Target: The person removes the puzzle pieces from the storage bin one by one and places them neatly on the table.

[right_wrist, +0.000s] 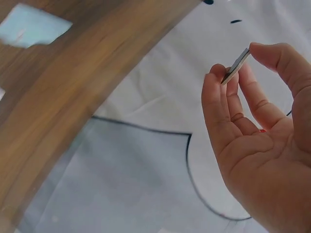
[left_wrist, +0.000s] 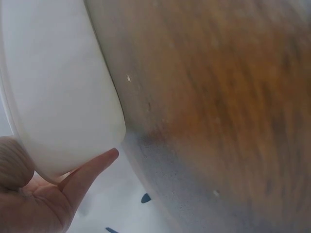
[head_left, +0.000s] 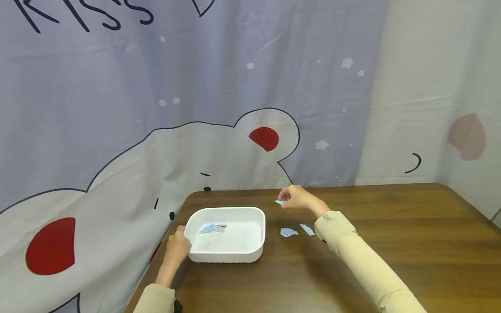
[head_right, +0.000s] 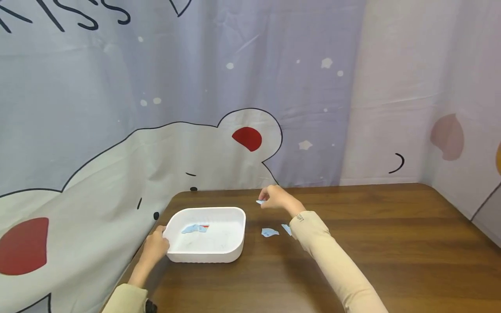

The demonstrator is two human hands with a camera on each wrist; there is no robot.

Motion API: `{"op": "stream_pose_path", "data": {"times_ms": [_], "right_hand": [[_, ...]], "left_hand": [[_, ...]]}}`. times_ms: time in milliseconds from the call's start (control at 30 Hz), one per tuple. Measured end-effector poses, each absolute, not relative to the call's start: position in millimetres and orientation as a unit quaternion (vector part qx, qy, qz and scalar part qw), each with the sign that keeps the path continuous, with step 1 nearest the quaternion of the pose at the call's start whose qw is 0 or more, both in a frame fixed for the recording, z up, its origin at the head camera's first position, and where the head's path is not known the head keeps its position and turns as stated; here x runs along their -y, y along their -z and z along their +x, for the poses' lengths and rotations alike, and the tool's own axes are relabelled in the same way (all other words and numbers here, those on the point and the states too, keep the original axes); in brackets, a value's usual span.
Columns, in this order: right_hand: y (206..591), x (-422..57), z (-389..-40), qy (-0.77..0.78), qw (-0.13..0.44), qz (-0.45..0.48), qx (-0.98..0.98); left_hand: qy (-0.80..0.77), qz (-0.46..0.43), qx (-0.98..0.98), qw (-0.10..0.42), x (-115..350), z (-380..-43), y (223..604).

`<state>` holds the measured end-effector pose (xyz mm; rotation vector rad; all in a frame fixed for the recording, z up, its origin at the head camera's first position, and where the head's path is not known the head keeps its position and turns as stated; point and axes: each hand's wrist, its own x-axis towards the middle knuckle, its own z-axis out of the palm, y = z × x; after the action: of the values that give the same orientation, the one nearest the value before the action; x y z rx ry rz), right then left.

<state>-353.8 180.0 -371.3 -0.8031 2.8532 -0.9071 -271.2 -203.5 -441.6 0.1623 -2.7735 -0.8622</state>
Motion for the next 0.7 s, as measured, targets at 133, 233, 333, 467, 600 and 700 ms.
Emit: {"op": "stream_pose_path", "data": {"times_ms": [133,233,333,467,600,700], "right_hand": [[374.4,-200.0,-349.7,0.301,0.028,-0.245,-0.921],[378.3,-214.4,-346.1,0.306,0.034,-0.235,-0.922],[381.5,-228.5,-341.7,0.311,0.035,-0.231,-0.921],[384.0,-248.6,-334.8,0.312,0.032,-0.222,-0.923],[388.5,-270.3,-328.0,0.307,0.033,-0.208,-0.928],[393.8,-285.3,-323.8,0.304,0.030,-0.203,-0.931]], "left_hand": [[0.293,0.052,0.947,0.116,203.3,-272.1,442.0],[0.293,0.053,0.948,0.112,203.1,-272.3,441.5],[0.293,0.053,0.949,0.104,202.8,-272.4,440.6],[0.295,0.052,0.949,0.100,201.6,-272.0,439.3],[0.296,0.052,0.948,0.100,201.1,-271.1,438.7],[0.296,0.053,0.949,0.098,201.6,-270.8,438.4]]}}
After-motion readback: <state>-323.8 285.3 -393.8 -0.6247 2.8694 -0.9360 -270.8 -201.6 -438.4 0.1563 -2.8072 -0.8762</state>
